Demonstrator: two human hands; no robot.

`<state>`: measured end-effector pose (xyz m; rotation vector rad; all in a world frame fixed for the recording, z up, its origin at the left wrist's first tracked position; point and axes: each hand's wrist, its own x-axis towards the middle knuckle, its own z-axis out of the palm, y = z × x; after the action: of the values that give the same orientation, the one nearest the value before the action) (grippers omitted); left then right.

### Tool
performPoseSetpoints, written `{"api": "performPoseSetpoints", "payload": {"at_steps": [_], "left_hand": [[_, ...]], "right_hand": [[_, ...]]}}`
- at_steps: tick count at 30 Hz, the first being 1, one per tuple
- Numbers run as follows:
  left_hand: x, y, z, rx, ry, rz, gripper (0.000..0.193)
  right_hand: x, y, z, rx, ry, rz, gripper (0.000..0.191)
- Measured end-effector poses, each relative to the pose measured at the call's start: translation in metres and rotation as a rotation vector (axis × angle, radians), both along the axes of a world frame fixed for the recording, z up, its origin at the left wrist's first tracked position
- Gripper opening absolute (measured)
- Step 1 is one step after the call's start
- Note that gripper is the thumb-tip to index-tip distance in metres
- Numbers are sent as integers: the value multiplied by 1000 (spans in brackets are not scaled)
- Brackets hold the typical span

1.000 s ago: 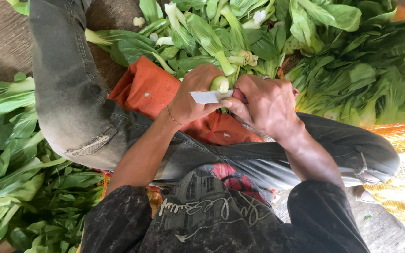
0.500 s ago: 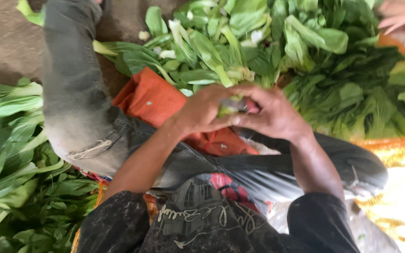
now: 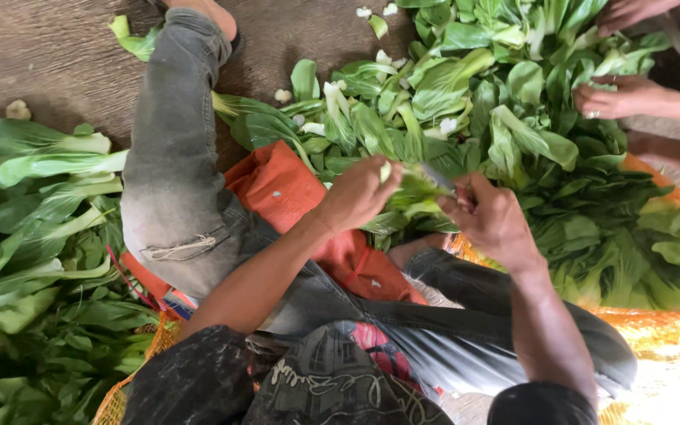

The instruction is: The person sits on the floor among piles of bok choy and uses a small knife to trim the root ends off the vegetables one at a time, discarding trimmed leaves and stems onto the floor and reaching into the pile for the next head.

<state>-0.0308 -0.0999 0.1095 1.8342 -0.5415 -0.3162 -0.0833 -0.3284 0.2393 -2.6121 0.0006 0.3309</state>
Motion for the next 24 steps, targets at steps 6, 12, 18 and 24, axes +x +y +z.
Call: {"api": "performPoseSetpoints", "payload": {"at_steps": [6,12,18,24], "left_hand": [[23,-19,-56,-46,197,598,63],[33,-15,-54,-128,527,804,74],[32,-17,-50,-354,595,624,64],[14,-23,-65,-434,670,466,52]], "right_hand": [[27,10,-2,-683,818,389,39],[76,-2,77,-301,-263,232,9],[91,-8,63,811,-697,-318,21],[53,-87,-79,253,-318,-176,20]]}}
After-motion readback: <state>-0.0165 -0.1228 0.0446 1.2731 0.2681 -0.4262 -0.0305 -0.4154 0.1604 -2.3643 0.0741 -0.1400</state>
